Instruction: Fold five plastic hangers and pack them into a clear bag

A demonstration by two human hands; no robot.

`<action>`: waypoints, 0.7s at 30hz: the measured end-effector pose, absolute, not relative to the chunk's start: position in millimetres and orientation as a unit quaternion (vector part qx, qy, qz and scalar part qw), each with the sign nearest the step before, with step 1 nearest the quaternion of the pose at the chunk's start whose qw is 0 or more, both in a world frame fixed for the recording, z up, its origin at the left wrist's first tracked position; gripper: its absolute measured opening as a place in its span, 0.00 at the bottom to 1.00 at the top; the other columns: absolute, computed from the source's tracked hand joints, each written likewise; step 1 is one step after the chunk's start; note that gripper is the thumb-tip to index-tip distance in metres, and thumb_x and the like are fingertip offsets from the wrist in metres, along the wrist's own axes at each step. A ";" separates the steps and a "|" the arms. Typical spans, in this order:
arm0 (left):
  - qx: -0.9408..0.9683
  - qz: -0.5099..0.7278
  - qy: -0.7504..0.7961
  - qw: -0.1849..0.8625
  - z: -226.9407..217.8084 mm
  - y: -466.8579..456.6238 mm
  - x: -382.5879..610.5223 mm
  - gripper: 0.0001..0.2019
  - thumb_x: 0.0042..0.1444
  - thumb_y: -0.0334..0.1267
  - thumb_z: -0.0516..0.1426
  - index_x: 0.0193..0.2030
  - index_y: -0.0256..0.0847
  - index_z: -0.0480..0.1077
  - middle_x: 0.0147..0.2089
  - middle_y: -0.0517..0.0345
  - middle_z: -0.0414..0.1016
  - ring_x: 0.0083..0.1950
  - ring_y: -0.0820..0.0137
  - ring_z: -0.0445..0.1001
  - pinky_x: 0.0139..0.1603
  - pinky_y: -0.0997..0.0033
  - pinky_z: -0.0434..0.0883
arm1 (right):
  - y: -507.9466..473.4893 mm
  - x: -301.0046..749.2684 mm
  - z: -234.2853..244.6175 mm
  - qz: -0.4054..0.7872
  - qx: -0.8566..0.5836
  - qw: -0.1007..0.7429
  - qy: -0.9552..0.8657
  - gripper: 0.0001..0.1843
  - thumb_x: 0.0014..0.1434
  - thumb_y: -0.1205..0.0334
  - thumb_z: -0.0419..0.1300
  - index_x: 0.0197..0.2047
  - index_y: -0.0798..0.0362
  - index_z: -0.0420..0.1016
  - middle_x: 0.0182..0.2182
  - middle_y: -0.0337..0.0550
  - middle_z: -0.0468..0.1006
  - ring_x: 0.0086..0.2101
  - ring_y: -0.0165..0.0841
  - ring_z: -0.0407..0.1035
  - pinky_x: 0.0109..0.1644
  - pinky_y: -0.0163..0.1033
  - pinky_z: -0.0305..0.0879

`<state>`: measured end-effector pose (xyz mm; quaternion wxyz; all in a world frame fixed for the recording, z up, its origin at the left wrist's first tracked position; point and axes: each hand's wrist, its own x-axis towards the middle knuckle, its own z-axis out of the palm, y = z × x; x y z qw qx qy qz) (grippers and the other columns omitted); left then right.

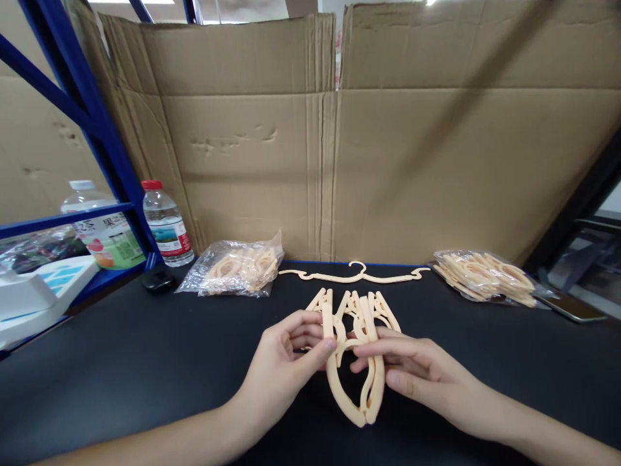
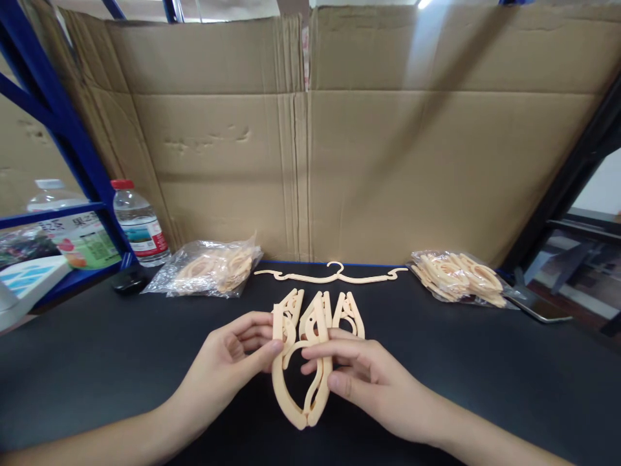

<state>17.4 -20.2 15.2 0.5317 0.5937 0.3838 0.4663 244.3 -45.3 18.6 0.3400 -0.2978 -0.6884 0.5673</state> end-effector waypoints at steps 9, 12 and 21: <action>0.639 0.462 0.370 0.491 18.5 -24.9 18.5 0.08 0.54 0.38 0.62 0.40 0.40 0.73 0.40 0.54 0.76 0.44 0.65 0.74 0.42 0.69 0.74 | -46.5 243.4 18.0 0.623 -0.269 0.318 -0.662 0.22 0.61 0.57 0.60 0.59 0.43 0.68 0.47 0.44 0.74 0.52 0.36 0.68 0.60 0.50 0.59; 0.652 0.436 0.363 0.503 19.0 -25.6 20.1 0.08 0.55 0.38 0.61 0.41 0.41 0.72 0.41 0.54 0.76 0.45 0.64 0.74 0.43 0.69 0.74 | -48.7 242.8 18.5 0.642 -0.251 0.302 -0.659 0.22 0.62 0.59 0.59 0.59 0.43 0.67 0.48 0.44 0.73 0.51 0.36 0.69 0.58 0.49 0.62; 0.627 0.409 0.373 0.549 16.4 -24.3 24.0 0.14 0.52 0.39 0.63 0.43 0.36 0.72 0.41 0.49 0.77 0.40 0.63 0.75 0.35 0.67 0.76 | -50.6 244.2 24.3 0.651 -0.256 0.264 -0.664 0.19 0.61 0.61 0.60 0.55 0.49 0.65 0.43 0.43 0.71 0.45 0.32 0.68 0.52 0.43 0.65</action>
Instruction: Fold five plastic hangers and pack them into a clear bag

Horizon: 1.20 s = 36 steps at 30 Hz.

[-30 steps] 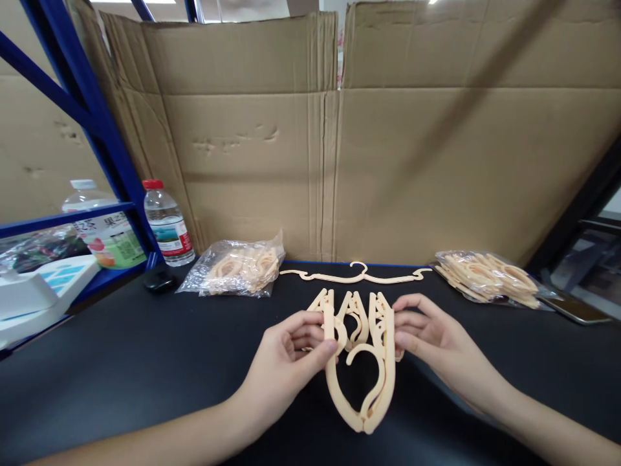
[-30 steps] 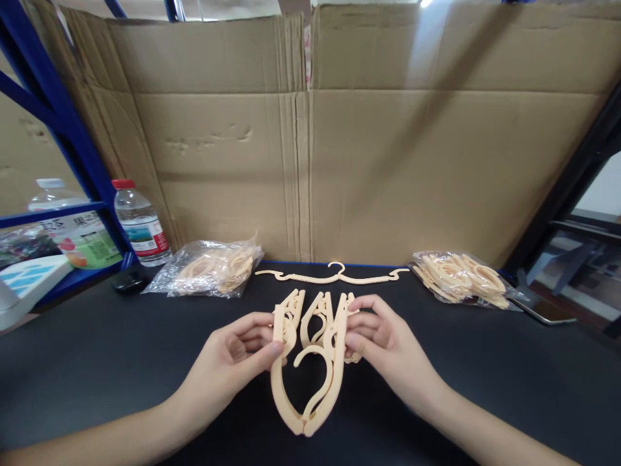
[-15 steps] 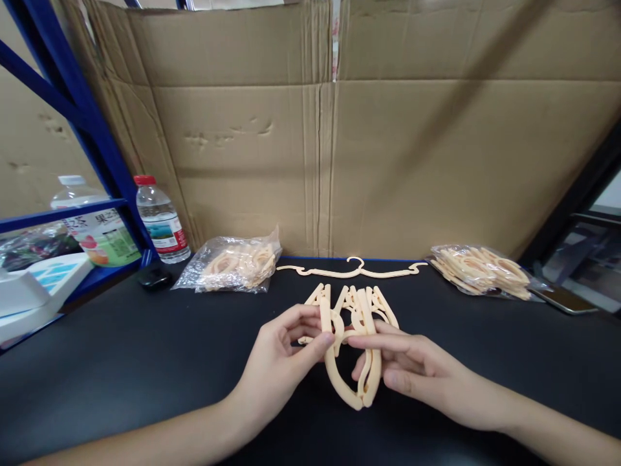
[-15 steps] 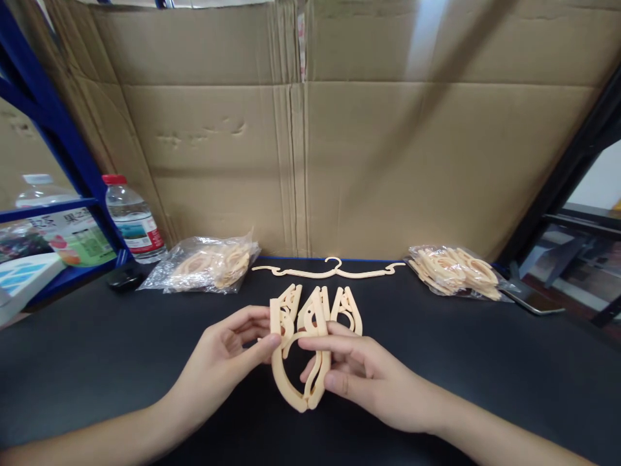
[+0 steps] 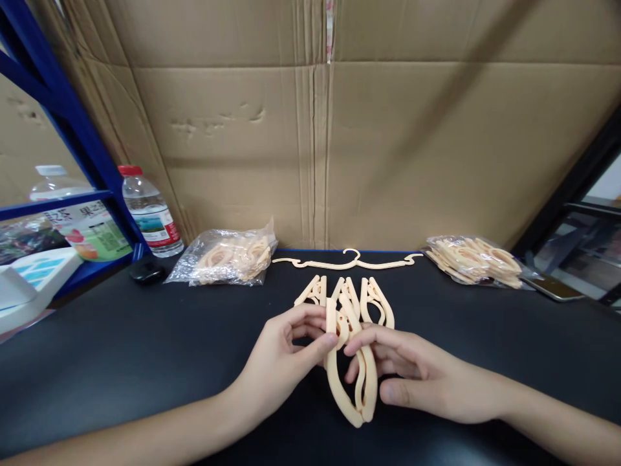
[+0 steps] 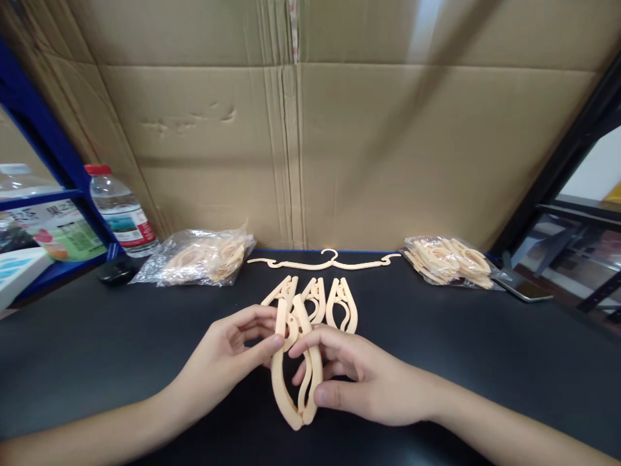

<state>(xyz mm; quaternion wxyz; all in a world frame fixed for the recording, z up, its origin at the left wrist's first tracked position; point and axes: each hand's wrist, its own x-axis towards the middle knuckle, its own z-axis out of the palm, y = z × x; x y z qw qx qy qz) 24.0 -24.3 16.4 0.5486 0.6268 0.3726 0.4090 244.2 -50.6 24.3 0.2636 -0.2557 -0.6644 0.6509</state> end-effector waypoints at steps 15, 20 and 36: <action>0.620 0.393 0.379 0.563 13.2 -22.1 23.9 0.14 0.52 0.41 0.63 0.43 0.36 0.71 0.33 0.57 0.73 0.36 0.67 0.73 0.32 0.68 0.77 | -49.4 245.7 21.6 0.650 -0.235 0.255 -0.675 0.22 0.63 0.64 0.58 0.60 0.43 0.65 0.48 0.45 0.70 0.48 0.34 0.67 0.55 0.46 0.63; 0.621 0.396 0.380 0.559 11.3 -21.0 23.0 0.19 0.54 0.42 0.61 0.50 0.37 0.68 0.31 0.60 0.71 0.35 0.69 0.73 0.37 0.68 0.77 | -45.9 250.3 21.8 0.659 -0.244 0.263 -0.661 0.24 0.62 0.61 0.58 0.61 0.44 0.65 0.43 0.44 0.74 0.45 0.34 0.69 0.53 0.46 0.64; 0.803 0.396 0.328 0.302 8.6 -20.2 3.5 0.19 0.62 0.32 0.51 0.58 0.52 0.59 0.39 0.61 0.73 0.40 0.72 0.75 0.37 0.78 0.75 | 8.4 326.3 12.8 0.262 -0.577 0.282 -0.720 0.25 0.61 0.43 0.52 0.48 0.54 0.74 0.45 0.50 0.76 0.45 0.44 0.70 0.51 0.51 0.65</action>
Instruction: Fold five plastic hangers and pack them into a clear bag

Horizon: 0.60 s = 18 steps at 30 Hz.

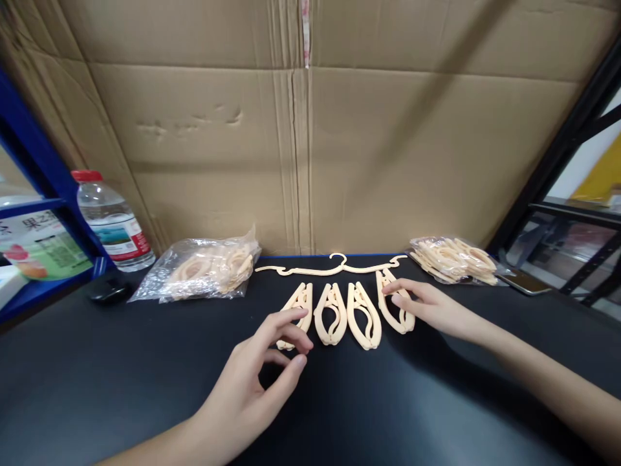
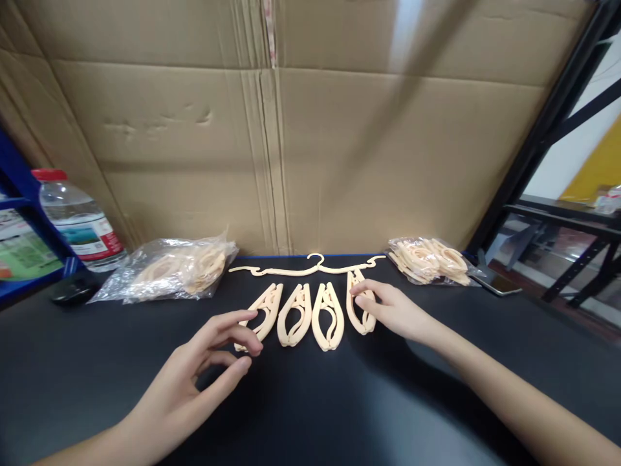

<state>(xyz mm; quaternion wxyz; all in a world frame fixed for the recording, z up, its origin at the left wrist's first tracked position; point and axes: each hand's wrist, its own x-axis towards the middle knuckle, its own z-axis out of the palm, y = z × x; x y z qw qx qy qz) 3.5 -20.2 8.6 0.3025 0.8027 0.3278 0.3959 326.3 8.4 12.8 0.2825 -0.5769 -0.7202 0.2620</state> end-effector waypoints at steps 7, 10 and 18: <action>0.824 0.381 0.331 0.257 8.2 -16.0 0.9 0.18 0.61 0.31 0.51 0.56 0.51 0.61 0.41 0.60 0.74 0.41 0.72 0.76 0.42 0.74 0.76 | -11.8 321.3 22.8 0.183 -0.573 0.126 -0.789 0.30 0.63 0.41 0.47 0.62 0.49 0.63 0.62 0.48 0.63 0.61 0.48 0.54 0.64 0.56 0.52; 0.853 0.351 0.336 0.193 6.6 -14.5 -1.2 0.21 0.60 0.31 0.51 0.59 0.50 0.58 0.48 0.57 0.73 0.48 0.67 0.74 0.51 0.65 0.73 | -16.1 320.2 24.1 0.183 -0.582 0.078 -0.788 0.39 0.61 0.37 0.48 0.68 0.51 0.53 0.68 0.51 0.49 0.66 0.50 0.41 0.67 0.59 0.43; 0.896 0.209 0.375 0.112 -4.1 -29.3 2.2 0.33 0.57 0.42 0.57 0.68 0.53 0.51 0.70 0.55 0.53 0.70 0.52 0.50 0.68 0.40 0.47 | -37.6 294.5 16.4 0.178 -0.506 0.029 -0.843 0.43 0.61 0.37 0.50 0.71 0.46 0.36 0.70 0.46 0.31 0.67 0.51 0.27 0.66 0.64 0.32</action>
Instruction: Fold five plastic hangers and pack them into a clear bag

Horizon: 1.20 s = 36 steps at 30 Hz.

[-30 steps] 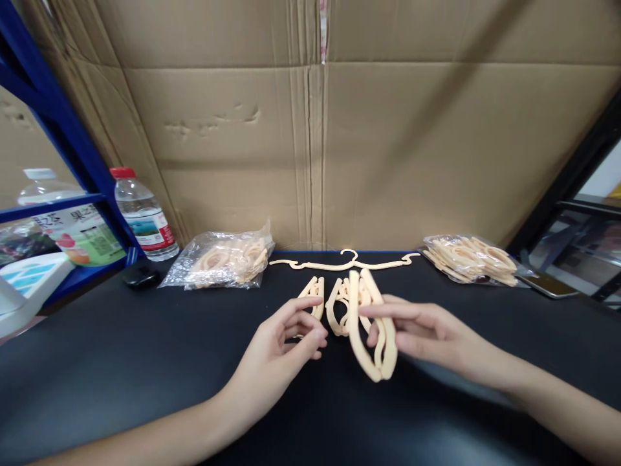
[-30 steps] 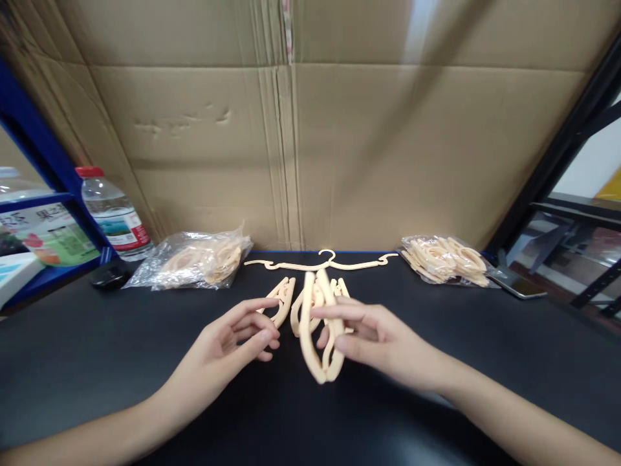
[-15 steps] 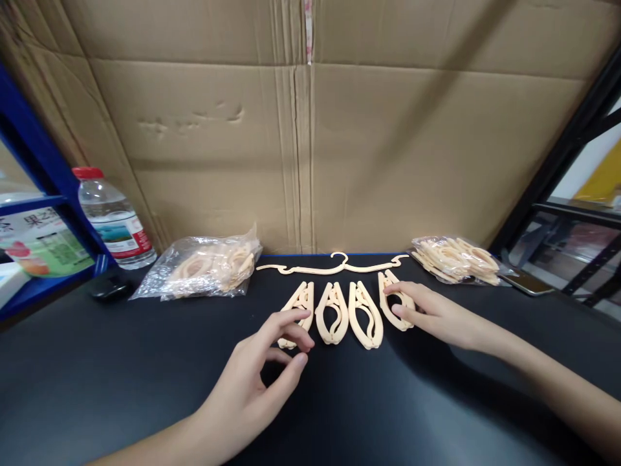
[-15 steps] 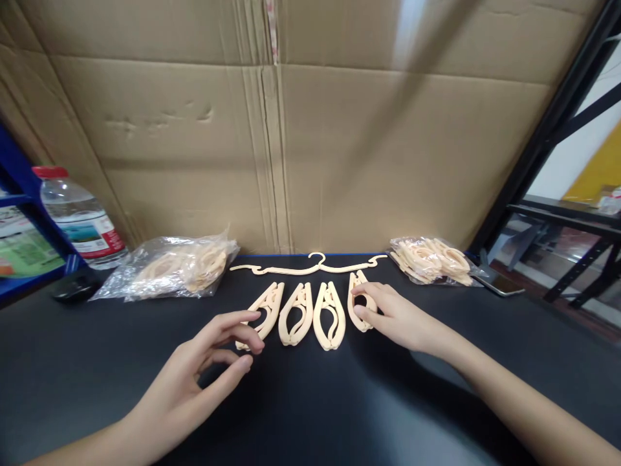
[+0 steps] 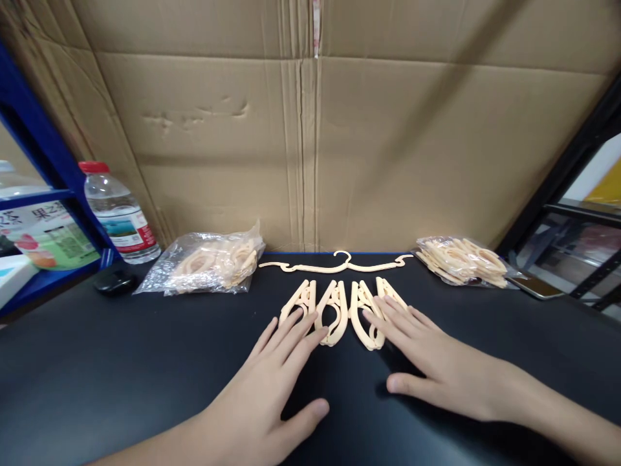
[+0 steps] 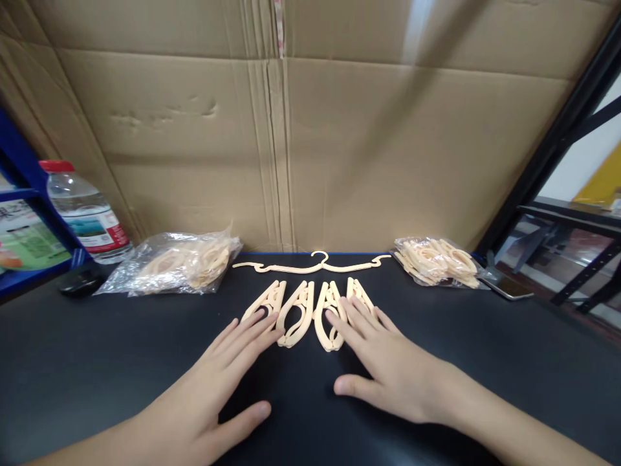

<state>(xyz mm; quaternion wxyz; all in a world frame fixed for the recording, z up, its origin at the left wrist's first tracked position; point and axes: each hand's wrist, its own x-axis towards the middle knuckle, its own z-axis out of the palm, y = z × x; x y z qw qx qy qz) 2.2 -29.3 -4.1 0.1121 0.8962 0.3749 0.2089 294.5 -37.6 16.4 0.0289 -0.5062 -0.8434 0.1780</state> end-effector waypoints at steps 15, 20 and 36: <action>0.913 0.134 0.380 0.063 -4.6 -15.2 1.8 0.32 0.61 0.48 0.53 0.69 0.53 0.48 0.73 0.55 0.43 0.72 0.53 0.44 0.67 0.40 0.46 | -25.0 266.6 -3.5 0.085 -0.503 0.074 -0.857 0.37 0.65 0.40 0.42 0.71 0.46 0.39 0.69 0.49 0.34 0.67 0.49 0.27 0.66 0.65 0.32; 0.912 0.151 0.375 0.067 -5.2 -14.4 1.9 0.32 0.60 0.48 0.54 0.69 0.52 0.49 0.72 0.54 0.44 0.71 0.51 0.46 0.67 0.39 0.45 | -25.4 268.8 -4.5 0.088 -0.499 0.092 -0.857 0.36 0.65 0.41 0.44 0.71 0.47 0.41 0.70 0.49 0.36 0.67 0.50 0.30 0.66 0.65 0.34; 0.779 0.342 0.457 0.260 4.0 9.0 -5.6 0.15 0.61 0.45 0.52 0.52 0.46 0.69 0.54 0.53 0.73 0.55 0.58 0.70 0.58 0.56 0.66 | 4.3 306.6 15.4 0.492 -0.377 0.656 -0.431 0.13 0.59 0.55 0.53 0.25 0.50 0.60 0.22 0.36 0.58 0.25 0.31 0.57 0.32 0.39 0.62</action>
